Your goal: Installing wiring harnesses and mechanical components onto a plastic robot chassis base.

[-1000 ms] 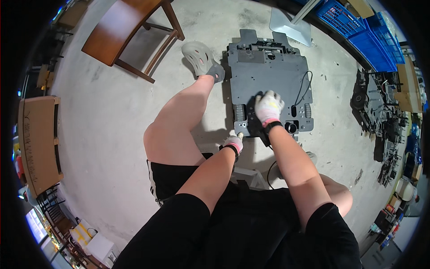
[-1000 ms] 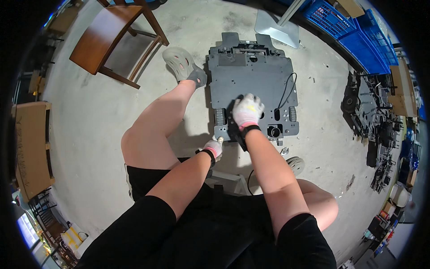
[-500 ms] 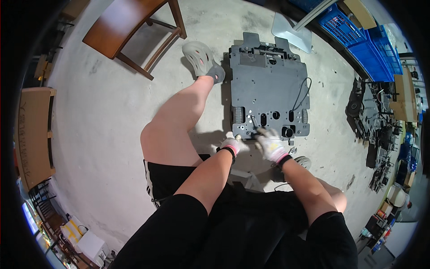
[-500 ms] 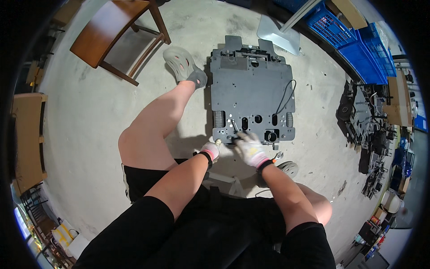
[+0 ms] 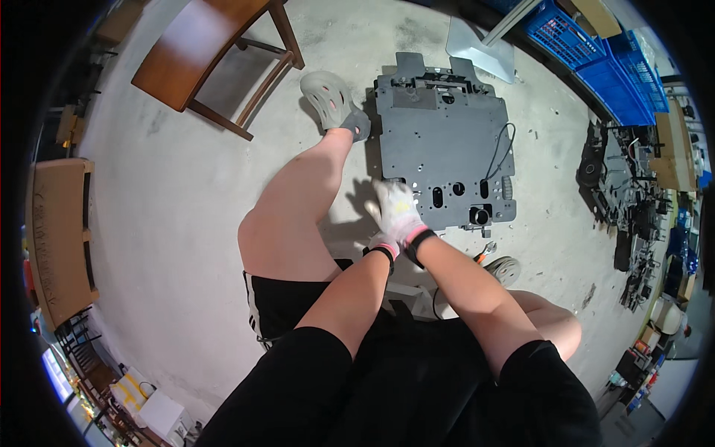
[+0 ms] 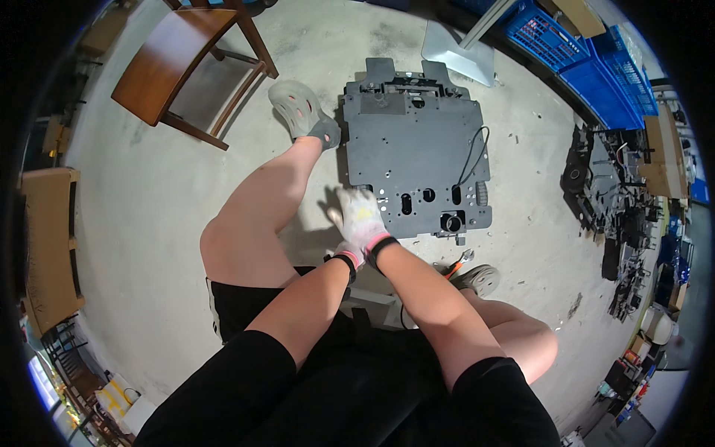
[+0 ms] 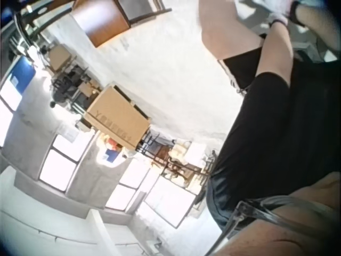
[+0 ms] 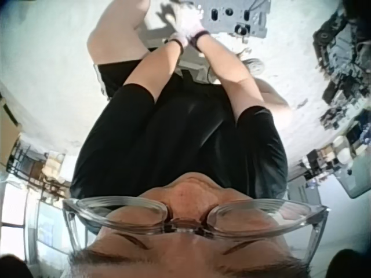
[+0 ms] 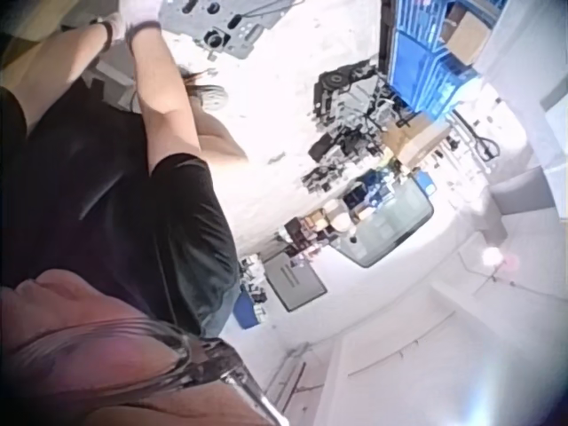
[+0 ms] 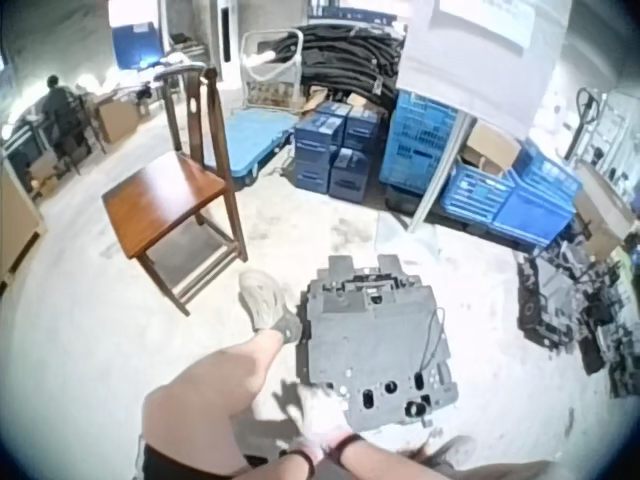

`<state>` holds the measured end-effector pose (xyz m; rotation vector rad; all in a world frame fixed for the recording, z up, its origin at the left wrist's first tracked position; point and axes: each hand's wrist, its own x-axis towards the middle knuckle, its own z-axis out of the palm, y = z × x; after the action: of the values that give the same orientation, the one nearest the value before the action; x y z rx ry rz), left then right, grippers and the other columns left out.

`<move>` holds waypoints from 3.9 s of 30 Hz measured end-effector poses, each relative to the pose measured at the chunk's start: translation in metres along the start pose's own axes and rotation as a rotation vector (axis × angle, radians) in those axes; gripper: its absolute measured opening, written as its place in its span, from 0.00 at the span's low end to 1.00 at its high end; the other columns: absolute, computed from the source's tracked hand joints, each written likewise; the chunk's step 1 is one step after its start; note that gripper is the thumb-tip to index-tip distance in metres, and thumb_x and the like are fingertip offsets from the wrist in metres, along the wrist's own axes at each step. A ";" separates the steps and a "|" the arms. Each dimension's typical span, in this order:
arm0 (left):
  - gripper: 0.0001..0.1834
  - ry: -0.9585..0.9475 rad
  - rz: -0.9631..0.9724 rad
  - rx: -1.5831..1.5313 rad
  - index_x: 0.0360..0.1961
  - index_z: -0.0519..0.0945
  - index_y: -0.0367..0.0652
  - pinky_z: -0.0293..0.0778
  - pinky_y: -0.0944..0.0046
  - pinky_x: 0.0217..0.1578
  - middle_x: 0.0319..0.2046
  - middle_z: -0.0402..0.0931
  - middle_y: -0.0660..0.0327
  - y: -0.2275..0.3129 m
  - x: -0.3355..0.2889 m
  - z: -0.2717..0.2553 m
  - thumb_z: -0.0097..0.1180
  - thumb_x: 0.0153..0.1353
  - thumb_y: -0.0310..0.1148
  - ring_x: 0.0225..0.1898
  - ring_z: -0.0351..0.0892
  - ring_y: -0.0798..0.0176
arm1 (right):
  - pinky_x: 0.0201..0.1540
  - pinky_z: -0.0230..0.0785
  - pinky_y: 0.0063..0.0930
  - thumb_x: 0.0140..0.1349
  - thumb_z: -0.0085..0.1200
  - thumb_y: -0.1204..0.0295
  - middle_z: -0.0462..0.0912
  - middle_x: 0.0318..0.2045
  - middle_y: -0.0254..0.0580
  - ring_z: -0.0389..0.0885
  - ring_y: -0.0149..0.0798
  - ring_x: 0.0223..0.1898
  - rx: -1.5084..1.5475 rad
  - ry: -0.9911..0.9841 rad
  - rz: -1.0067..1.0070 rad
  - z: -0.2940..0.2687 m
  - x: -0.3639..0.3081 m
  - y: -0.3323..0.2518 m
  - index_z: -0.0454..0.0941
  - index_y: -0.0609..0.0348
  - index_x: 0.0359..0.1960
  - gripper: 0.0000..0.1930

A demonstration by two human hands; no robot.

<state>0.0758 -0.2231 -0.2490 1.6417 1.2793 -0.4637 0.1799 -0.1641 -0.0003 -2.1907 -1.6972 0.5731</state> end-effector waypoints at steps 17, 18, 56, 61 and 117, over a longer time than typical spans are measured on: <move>0.39 -0.074 -0.391 0.093 0.60 0.81 0.46 0.75 0.44 0.59 0.60 0.80 0.48 0.079 -0.073 -0.086 0.45 0.69 0.69 0.61 0.79 0.42 | 0.55 0.73 0.51 0.70 0.52 0.59 0.85 0.47 0.54 0.82 0.58 0.50 -0.215 0.038 0.095 -0.028 0.058 0.038 0.77 0.57 0.56 0.19; 0.39 -0.080 -0.393 0.075 0.60 0.81 0.46 0.74 0.44 0.60 0.60 0.80 0.49 0.078 -0.071 -0.086 0.44 0.69 0.69 0.62 0.79 0.42 | 0.53 0.75 0.52 0.71 0.50 0.56 0.86 0.43 0.59 0.83 0.64 0.47 -0.016 -0.018 0.215 -0.031 0.061 0.030 0.80 0.59 0.53 0.21; 0.37 -0.175 -0.341 0.039 0.66 0.71 0.47 0.71 0.39 0.62 0.62 0.78 0.45 0.086 -0.087 -0.100 0.41 0.72 0.66 0.63 0.77 0.40 | 0.74 0.52 0.55 0.74 0.45 0.53 0.87 0.36 0.52 0.85 0.53 0.46 -0.407 -0.012 0.307 -0.049 -0.032 0.116 0.80 0.59 0.44 0.21; 0.38 -0.112 -0.351 0.013 0.60 0.82 0.50 0.69 0.37 0.64 0.63 0.77 0.50 0.087 -0.088 -0.097 0.38 0.72 0.68 0.65 0.76 0.41 | 0.73 0.54 0.55 0.74 0.41 0.50 0.87 0.43 0.57 0.84 0.57 0.51 -0.298 0.044 0.584 -0.017 0.033 0.071 0.83 0.60 0.45 0.26; 0.34 -0.194 -0.017 0.356 0.67 0.73 0.51 0.76 0.49 0.55 0.58 0.82 0.51 0.032 -0.019 -0.035 0.42 0.74 0.63 0.58 0.82 0.48 | 0.74 0.51 0.55 0.65 0.59 0.55 0.77 0.63 0.45 0.65 0.50 0.71 -0.188 0.006 -0.203 -0.016 -0.023 0.040 0.90 0.55 0.29 0.18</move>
<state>0.0890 -0.2024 -0.2039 1.8257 1.1111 -0.8804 0.2160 -0.1963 -0.0028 -2.1016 -2.0123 0.3684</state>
